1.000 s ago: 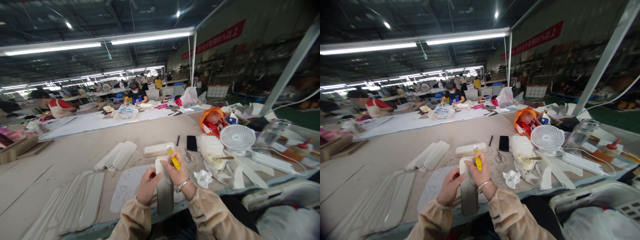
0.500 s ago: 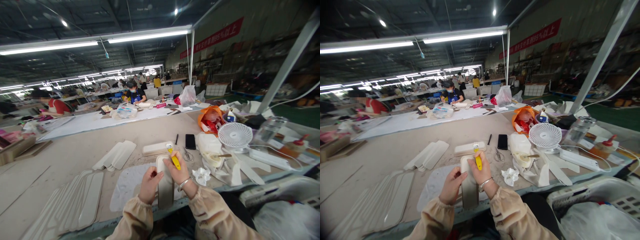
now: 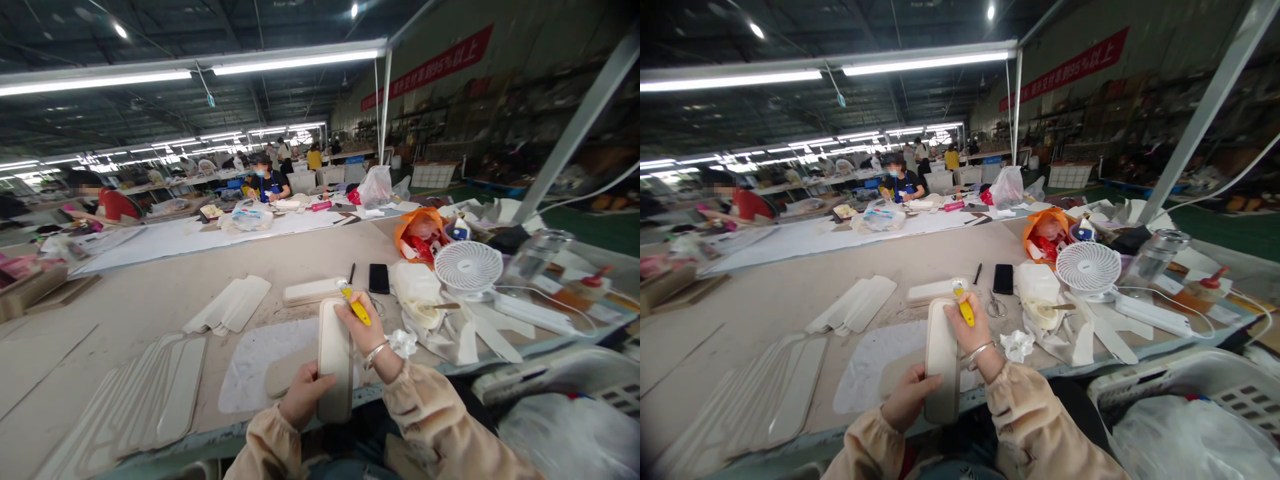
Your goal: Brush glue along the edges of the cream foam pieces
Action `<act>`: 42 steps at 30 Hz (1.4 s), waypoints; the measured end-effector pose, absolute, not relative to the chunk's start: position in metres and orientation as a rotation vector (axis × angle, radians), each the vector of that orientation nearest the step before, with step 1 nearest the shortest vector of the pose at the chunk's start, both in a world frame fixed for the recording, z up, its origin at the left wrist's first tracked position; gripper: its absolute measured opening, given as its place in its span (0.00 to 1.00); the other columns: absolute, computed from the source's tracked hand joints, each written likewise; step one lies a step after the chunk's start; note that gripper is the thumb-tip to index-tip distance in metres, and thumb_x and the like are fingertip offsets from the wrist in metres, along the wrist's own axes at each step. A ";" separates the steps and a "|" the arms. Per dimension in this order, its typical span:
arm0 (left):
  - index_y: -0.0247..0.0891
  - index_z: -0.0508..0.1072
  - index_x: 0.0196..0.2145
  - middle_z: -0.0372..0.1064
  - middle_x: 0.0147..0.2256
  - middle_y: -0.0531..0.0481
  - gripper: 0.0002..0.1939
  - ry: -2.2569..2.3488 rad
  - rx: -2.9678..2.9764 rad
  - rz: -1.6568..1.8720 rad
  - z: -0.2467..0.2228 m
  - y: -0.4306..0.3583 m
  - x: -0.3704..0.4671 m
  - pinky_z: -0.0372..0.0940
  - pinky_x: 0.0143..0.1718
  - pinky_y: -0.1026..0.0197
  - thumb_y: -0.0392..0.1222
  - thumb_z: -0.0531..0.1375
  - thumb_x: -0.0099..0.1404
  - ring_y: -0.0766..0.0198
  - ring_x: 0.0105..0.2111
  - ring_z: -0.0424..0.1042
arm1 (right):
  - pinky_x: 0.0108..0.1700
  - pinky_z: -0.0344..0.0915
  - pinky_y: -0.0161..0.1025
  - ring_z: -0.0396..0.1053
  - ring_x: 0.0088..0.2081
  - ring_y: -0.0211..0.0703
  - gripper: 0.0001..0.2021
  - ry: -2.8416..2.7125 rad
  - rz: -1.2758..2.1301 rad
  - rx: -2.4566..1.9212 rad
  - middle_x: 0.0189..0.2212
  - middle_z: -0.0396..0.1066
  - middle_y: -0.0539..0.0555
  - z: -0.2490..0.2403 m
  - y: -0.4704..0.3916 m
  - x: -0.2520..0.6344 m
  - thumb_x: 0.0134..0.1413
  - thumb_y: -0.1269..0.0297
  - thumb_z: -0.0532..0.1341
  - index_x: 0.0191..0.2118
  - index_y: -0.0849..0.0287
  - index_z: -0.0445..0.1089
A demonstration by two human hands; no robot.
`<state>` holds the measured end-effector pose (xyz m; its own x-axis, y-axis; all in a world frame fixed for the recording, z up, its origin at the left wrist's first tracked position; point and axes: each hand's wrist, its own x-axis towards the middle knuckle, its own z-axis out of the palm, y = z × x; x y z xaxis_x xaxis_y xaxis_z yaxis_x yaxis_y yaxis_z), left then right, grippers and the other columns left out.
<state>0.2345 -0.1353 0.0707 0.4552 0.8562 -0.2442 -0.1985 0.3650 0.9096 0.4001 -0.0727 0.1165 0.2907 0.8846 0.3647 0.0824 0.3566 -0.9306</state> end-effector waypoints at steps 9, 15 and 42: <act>0.30 0.79 0.32 0.75 0.26 0.46 0.23 0.929 0.803 0.777 0.074 -0.154 0.237 0.62 0.26 0.63 0.50 0.74 0.42 0.64 0.24 0.69 | 0.26 0.52 0.33 0.52 0.23 0.33 0.24 -1.054 0.920 -0.990 0.22 0.55 0.41 0.101 -0.054 0.421 0.36 0.53 0.72 0.33 0.53 0.56; 0.30 0.79 0.32 0.76 0.27 0.47 0.21 0.969 0.805 0.804 0.072 -0.154 0.239 0.63 0.27 0.64 0.47 0.74 0.43 0.64 0.25 0.70 | 0.24 0.52 0.33 0.54 0.22 0.34 0.27 -1.102 1.012 -1.040 0.22 0.58 0.40 0.091 -0.056 0.426 0.33 0.55 0.74 0.34 0.52 0.56; 0.30 0.77 0.40 0.77 0.35 0.39 0.27 0.922 0.695 0.543 0.038 -0.185 0.225 0.70 0.29 0.68 0.53 0.72 0.49 0.56 0.36 0.78 | 0.24 0.52 0.33 0.53 0.21 0.34 0.25 -1.010 0.901 -1.024 0.20 0.56 0.39 0.093 -0.054 0.434 0.33 0.57 0.73 0.32 0.52 0.56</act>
